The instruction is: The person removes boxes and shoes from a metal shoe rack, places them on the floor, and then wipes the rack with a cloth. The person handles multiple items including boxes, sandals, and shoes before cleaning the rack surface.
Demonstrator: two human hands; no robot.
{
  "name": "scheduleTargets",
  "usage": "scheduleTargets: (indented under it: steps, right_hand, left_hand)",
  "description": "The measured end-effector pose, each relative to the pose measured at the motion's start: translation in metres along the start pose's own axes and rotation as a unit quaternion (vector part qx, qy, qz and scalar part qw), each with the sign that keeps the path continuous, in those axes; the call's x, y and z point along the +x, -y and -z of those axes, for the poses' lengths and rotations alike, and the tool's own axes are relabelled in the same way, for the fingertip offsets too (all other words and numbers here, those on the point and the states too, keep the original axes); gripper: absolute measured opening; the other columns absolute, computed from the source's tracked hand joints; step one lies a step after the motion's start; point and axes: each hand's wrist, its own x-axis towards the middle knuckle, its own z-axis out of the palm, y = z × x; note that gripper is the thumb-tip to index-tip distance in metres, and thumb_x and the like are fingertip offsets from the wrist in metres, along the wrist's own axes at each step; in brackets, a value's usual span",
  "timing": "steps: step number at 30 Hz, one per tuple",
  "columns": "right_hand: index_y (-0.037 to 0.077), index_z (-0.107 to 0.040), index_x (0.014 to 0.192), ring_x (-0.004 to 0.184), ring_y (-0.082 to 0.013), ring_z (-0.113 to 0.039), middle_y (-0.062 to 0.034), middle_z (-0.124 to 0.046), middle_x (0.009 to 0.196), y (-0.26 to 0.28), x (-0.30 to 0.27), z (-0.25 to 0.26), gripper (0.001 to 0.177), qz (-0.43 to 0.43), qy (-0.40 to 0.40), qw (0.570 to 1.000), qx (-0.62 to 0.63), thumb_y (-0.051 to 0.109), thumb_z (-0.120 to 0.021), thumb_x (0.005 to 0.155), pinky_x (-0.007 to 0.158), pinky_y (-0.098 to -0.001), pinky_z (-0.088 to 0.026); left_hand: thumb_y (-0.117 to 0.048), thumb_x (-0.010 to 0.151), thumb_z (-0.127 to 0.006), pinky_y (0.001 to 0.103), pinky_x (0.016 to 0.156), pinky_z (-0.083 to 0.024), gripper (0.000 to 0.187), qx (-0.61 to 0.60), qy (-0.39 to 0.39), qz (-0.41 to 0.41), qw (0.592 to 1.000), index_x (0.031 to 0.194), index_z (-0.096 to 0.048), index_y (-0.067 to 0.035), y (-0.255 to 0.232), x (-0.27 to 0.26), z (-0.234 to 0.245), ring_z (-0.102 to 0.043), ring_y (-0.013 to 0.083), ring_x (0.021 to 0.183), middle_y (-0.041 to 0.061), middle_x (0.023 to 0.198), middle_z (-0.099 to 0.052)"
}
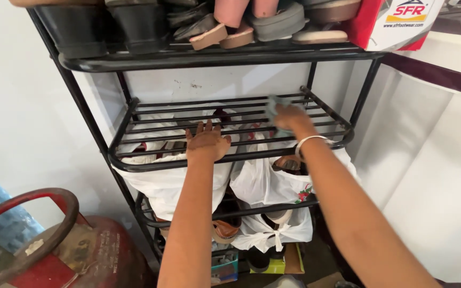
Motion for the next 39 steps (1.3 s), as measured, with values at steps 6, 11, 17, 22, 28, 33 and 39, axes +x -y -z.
scheduleTargets:
  steps: [6, 11, 17, 22, 28, 33, 39]
  right_hand:
    - [0.023, -0.045, 0.152, 0.13, -0.0407, -0.054, -0.0237, -0.055, 0.143, 0.109, 0.004, -0.022, 0.067, 0.18, -0.034, 0.983, -0.007, 0.017, -0.058, 0.086, 0.107, -0.0493, -0.045]
    - [0.03, -0.061, 0.138, 0.129, -0.0359, -0.057, -0.0154, -0.062, 0.134, 0.154, -0.047, 0.007, 0.048, 0.255, -0.012, 0.965, 0.058, 0.034, -0.062, 0.09, 0.106, -0.0469, -0.047]
    - [0.03, -0.046, 0.151, 0.14, -0.0349, -0.046, -0.0152, -0.05, 0.15, 0.109, -0.03, 0.0, 0.058, 0.15, -0.006, 0.988, 0.027, 0.037, -0.051, 0.093, 0.114, -0.0519, -0.038]
    - [0.032, -0.035, 0.158, 0.148, -0.0337, -0.036, -0.0129, -0.034, 0.163, 0.066, -0.041, 0.013, 0.069, 0.045, 0.009, 0.999, 0.025, 0.034, -0.051, 0.091, 0.118, -0.0576, -0.029]
    - [0.027, -0.043, 0.153, 0.146, -0.0396, -0.038, -0.0146, -0.039, 0.16, 0.076, -0.026, 0.001, 0.063, -0.023, -0.024, 0.999, 0.005, 0.031, -0.056, 0.091, 0.117, -0.0587, -0.031]
    - [0.021, -0.053, 0.145, 0.142, -0.0381, -0.045, -0.0154, -0.05, 0.153, 0.122, -0.028, -0.005, 0.055, -0.017, -0.033, 0.999, 0.007, 0.029, -0.058, 0.091, 0.112, -0.0578, -0.039]
    - [0.022, -0.061, 0.133, 0.137, -0.0351, -0.053, -0.0133, -0.06, 0.141, 0.168, -0.026, -0.016, 0.036, 0.175, -0.062, 0.982, -0.015, 0.035, -0.053, 0.1, 0.108, -0.0549, -0.046]
  left_hand:
    - [-0.044, 0.096, -0.047, 0.053, 0.124, -0.012, 0.059, -0.014, -0.081, -0.02, 0.996, 0.148, -0.048, -0.017, 0.003, -0.001, -0.005, -0.021, 0.0254, 0.154, 0.004, 0.164, -0.029]
    - [-0.029, 0.089, -0.057, 0.049, 0.118, -0.034, 0.033, -0.043, -0.315, -0.058, 0.946, 0.112, -0.072, -0.011, 0.011, 0.004, -0.021, -0.061, 0.0289, 0.126, 0.015, 0.123, -0.07]
    - [-0.026, 0.086, -0.065, 0.044, 0.115, -0.039, 0.027, -0.066, -0.32, -0.038, 0.944, 0.103, -0.072, -0.006, 0.002, -0.028, 0.001, -0.066, 0.0284, 0.112, 0.013, 0.106, -0.074]
    - [-0.027, 0.09, -0.062, 0.045, 0.121, -0.036, 0.032, -0.073, -0.293, 0.0, 0.953, 0.112, -0.07, -0.005, 0.002, -0.028, 0.002, -0.063, 0.0292, 0.118, 0.014, 0.112, -0.072]
    - [-0.039, 0.082, -0.063, 0.063, 0.117, -0.016, 0.065, -0.037, -0.207, 0.04, 0.977, 0.136, -0.057, -0.002, 0.003, -0.003, -0.005, -0.037, 0.0348, 0.142, 0.019, 0.148, -0.048]
    - [-0.041, 0.088, -0.062, 0.062, 0.121, -0.012, 0.061, -0.031, -0.149, 0.049, 0.987, 0.137, -0.059, -0.003, 0.002, -0.006, -0.005, -0.033, 0.0334, 0.148, 0.02, 0.153, -0.045]
    - [-0.032, 0.085, -0.063, 0.059, 0.122, -0.018, 0.041, -0.047, -0.272, 0.028, 0.961, 0.116, -0.073, -0.006, 0.003, -0.018, 0.0, -0.047, 0.0334, 0.139, 0.018, 0.137, -0.061]
